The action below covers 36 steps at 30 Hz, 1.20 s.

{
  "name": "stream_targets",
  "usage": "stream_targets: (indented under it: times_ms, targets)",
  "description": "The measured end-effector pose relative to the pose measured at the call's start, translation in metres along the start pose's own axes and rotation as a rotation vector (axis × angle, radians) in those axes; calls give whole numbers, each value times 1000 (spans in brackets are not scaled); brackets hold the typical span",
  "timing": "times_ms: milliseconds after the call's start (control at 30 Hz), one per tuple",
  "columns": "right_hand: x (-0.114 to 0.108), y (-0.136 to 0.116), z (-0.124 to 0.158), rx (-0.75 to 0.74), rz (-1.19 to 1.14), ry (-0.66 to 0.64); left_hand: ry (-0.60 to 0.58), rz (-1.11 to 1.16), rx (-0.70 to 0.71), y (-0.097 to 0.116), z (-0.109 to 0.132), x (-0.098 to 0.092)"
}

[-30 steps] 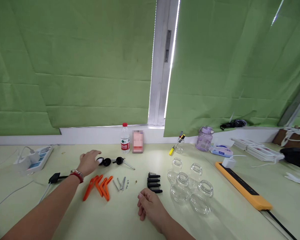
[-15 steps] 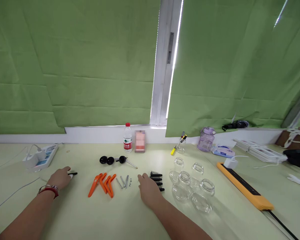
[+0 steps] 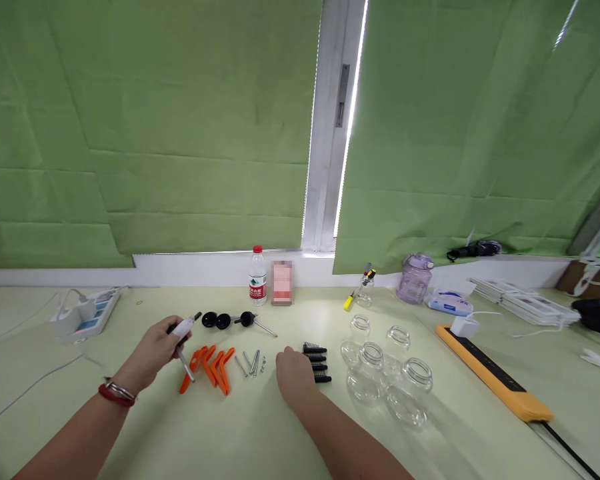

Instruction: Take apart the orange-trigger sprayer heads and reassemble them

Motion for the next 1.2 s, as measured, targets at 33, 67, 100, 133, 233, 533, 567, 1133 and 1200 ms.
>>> stream_targets:
  times_ms: [33,67,100,133,233,533,567,1133,1200]
  targets:
    - [1,0,3,-7,1,-1,-35,42,17,9,7,9]
    - [2,1,5,-16,1,-4,-83,97,33,17,14,19]
    - [4,1,8,-25,0,-7,-154,222,52,23,20,30]
    - [5,1,11,-33,-2,-12,-209,323,73,28,26,40]
    - [8,2,22,-53,-18,-29,-355,508,124,34,41,65]
    - [4,9,50,-91,-201,-32,-541,491,171,26,71,98]
    - [4,10,51,-90,-254,-15,-547,499,180,25,72,99]
    - [3,25,53,-13,-753,103,-838,715,-11,8,89,110]
    - [4,25,53,-21,-759,105,-847,801,-18,7,90,111]
Point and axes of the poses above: each hand's wrist, its own z-axis away from the middle knuckle, its own x-axis out of the palm, y = z × x, the point moved 5 cm from there along -z, towards the middle knuckle, and after that the axes turned 5 degrees about x, right-handed, at the moved point
